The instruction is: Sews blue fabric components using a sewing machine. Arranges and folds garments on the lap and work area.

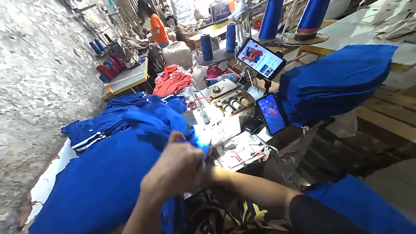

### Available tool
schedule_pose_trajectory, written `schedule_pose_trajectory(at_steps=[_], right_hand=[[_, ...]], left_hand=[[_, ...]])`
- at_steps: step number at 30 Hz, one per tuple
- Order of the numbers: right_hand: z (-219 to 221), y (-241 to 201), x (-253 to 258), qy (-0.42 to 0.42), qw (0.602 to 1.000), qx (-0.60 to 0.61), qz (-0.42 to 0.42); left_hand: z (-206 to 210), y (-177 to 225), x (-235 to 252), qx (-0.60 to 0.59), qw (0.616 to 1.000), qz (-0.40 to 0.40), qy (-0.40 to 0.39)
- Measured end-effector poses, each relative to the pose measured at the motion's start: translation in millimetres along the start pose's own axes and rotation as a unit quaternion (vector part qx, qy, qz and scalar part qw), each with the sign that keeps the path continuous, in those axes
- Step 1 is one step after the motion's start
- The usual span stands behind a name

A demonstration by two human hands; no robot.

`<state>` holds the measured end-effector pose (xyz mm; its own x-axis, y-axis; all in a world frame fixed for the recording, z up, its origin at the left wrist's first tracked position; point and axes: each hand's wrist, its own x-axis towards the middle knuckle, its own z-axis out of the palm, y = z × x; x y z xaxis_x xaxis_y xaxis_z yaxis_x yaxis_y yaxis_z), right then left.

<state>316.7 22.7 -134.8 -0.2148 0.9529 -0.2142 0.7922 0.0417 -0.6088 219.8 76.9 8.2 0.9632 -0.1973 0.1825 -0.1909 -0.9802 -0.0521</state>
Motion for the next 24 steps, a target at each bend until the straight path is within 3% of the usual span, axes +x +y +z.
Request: schedule_pose_trajectory(at_steps=[2,3,4,5,6,7,11,13,16,19,24], right_hand=[[7.4,11.1,-32.6,0.070,0.988,0.096,0.099],[19.0,23.5,-48.9,0.157,0.973,0.135,0.104],[45.4,51.0,-53.0,0.322,0.933,0.152,0.040],[63.2,74.5,-49.4,0.484,0.862,0.150,-0.022],[65.7,85.9,-51.8,0.569,0.806,0.154,-0.044],[61.7,90.0,-59.4,0.600,0.784,0.150,-0.050],[37.0,102.0,-78.9,0.548,0.811,0.032,-0.201],[30.1,102.7,-81.0,0.510,0.828,-0.068,-0.223],[30.4,104.1,-78.9,0.502,0.833,-0.105,-0.207],[26.3,99.9,-75.1,0.553,0.812,-0.046,-0.182],[25.0,85.8,-67.6,0.573,0.812,0.077,-0.071]], left_hand=[[24.0,17.9,-12.4,-0.074,0.988,0.038,-0.130],[38.0,24.2,-14.0,-0.102,0.971,0.042,-0.210],[51.3,29.2,-12.1,-0.118,0.951,0.034,-0.284],[64.0,32.3,-8.7,-0.127,0.933,0.027,-0.335],[75.0,33.5,-5.9,-0.133,0.923,0.026,-0.361],[83.2,34.0,-4.6,-0.140,0.921,0.028,-0.363],[91.7,34.4,-0.3,-0.156,0.941,0.062,-0.293],[87.6,31.6,1.2,-0.169,0.950,0.082,-0.249],[63.6,13.5,-3.1,-0.160,0.975,0.091,-0.125],[28.0,-26.5,-1.5,-0.111,0.994,0.016,0.010],[49.9,-94.9,24.1,-0.134,0.980,-0.121,0.088]])
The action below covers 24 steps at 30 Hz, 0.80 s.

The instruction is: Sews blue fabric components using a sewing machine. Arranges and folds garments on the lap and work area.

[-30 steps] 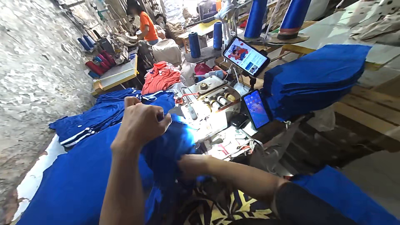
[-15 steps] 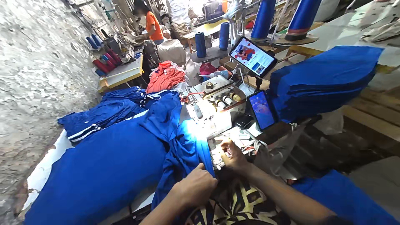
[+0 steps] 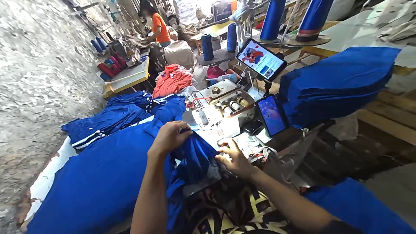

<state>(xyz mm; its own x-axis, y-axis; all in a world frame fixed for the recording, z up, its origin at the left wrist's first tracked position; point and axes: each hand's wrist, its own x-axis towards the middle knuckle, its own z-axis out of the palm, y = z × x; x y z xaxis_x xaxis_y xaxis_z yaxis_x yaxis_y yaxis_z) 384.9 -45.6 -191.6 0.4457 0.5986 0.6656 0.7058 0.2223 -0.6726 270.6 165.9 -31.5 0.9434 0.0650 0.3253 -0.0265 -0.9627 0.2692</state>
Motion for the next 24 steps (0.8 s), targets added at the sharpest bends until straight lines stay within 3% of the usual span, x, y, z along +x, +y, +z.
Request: schedule_pose_trajectory(at_steps=[2,6,12,16,18,20,24], right_hand=[[3.0,2.2,-1.8,-0.002,0.998,0.015,0.057],[11.7,6.7,-2.9,0.016,0.998,0.017,0.066],[21.9,33.4,2.9,0.046,0.998,0.036,0.032],[8.8,15.8,-4.6,0.053,0.998,0.037,0.015],[-2.0,1.8,-10.0,0.050,0.998,0.025,0.023],[-3.6,0.4,-11.8,0.039,0.998,0.037,0.045],[1.4,7.8,11.2,0.012,0.985,0.117,0.125]], left_hand=[[19.7,-16.5,10.8,-0.022,0.999,-0.048,-0.002],[51.7,-25.2,25.3,-0.021,0.988,-0.140,-0.053],[62.4,-24.6,23.6,-0.027,0.989,-0.145,-0.023],[64.7,-11.5,5.2,-0.023,0.995,-0.067,0.077],[60.8,13.3,-2.8,-0.009,0.993,-0.103,0.056],[63.6,25.2,-3.1,0.011,0.986,-0.167,-0.015],[73.3,-1.7,4.6,0.006,0.985,-0.170,0.010]])
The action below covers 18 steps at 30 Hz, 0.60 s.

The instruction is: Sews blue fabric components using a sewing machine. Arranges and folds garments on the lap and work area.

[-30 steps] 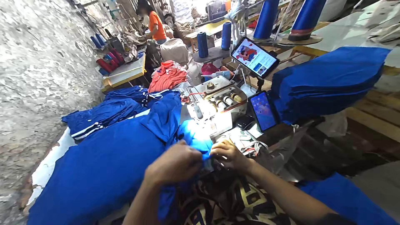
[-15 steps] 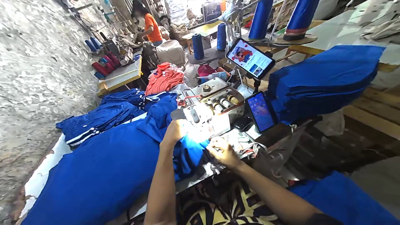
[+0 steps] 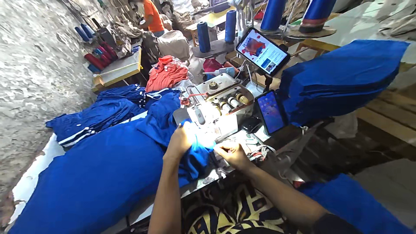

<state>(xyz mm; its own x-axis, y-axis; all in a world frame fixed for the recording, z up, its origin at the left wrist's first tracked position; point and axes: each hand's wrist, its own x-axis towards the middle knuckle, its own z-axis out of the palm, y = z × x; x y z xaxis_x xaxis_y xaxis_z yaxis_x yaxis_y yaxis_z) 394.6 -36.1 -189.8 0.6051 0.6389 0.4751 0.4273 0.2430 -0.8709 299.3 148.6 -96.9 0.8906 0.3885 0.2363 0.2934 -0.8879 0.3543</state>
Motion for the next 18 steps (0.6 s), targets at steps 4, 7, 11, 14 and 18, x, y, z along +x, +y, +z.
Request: schedule_pose_trajectory(at_steps=[4,7,11,14,18], right_hand=[[1.4,-9.0,36.3,-0.021,0.997,-0.017,0.076],[2.3,5.2,51.8,-0.029,0.998,-0.031,0.050],[-0.7,10.8,41.7,-0.040,0.997,-0.068,0.001],[-3.6,16.9,31.2,-0.053,0.991,-0.116,-0.038],[-2.4,18.6,32.3,-0.044,0.976,-0.184,-0.109]], left_hand=[[-19.5,-4.7,4.2,-0.095,0.987,0.005,0.133],[-31.0,10.5,-11.7,-0.231,0.958,-0.001,0.170],[-5.7,24.0,-48.5,-0.324,0.927,0.171,0.078],[18.8,28.7,-65.2,-0.276,0.930,0.242,0.014],[35.6,14.7,-63.8,-0.178,0.952,0.236,0.081]])
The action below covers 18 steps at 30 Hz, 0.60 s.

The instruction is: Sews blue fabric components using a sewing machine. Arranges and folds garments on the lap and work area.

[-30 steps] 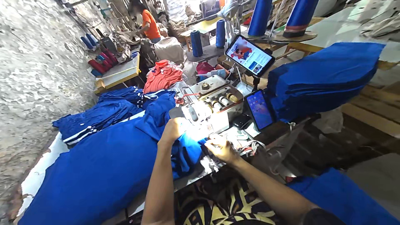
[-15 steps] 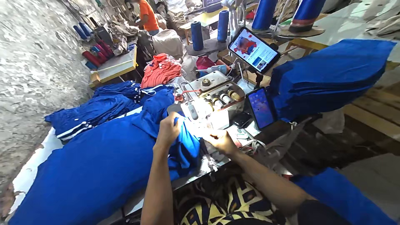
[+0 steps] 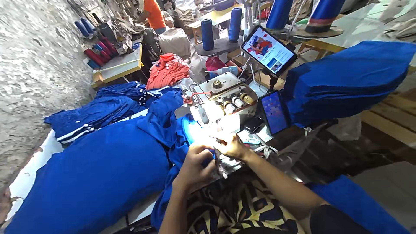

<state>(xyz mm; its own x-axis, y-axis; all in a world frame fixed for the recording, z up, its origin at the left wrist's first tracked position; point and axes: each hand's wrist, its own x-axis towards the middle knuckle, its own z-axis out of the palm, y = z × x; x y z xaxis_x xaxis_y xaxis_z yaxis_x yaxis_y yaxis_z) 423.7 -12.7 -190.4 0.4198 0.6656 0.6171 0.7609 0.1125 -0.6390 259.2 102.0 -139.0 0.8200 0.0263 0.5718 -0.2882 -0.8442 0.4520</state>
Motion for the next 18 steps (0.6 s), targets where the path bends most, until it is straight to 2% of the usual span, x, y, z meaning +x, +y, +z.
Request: schedule_pose_trajectory(at_steps=[3,7,10,12,13,16,18], right_hand=[[-2.5,-5.0,-4.3,0.030,0.999,0.005,-0.014],[0.5,-2.4,-23.0,0.095,0.995,0.035,-0.014],[-1.4,-10.8,-27.6,0.085,0.993,0.080,-0.017],[-4.7,-21.0,-24.4,0.010,0.991,0.130,0.012],[-7.1,-26.5,-20.9,-0.054,0.986,0.151,0.045],[-13.0,-40.9,-4.5,-0.251,0.942,0.182,0.132],[-11.3,-41.3,-1.0,-0.260,0.940,0.184,0.121]], left_hand=[[-9.1,-26.1,5.3,0.059,0.995,-0.049,0.056],[-16.0,-64.5,7.6,0.063,0.983,-0.112,0.131],[-13.2,-46.2,7.7,0.135,0.962,-0.168,0.170],[-11.4,-6.4,7.1,0.204,0.940,-0.218,0.164],[-11.9,15.5,5.8,0.221,0.935,-0.239,0.144],[-13.2,62.3,1.1,0.178,0.952,-0.245,0.044],[-10.3,68.2,2.6,0.114,0.971,-0.209,0.004]])
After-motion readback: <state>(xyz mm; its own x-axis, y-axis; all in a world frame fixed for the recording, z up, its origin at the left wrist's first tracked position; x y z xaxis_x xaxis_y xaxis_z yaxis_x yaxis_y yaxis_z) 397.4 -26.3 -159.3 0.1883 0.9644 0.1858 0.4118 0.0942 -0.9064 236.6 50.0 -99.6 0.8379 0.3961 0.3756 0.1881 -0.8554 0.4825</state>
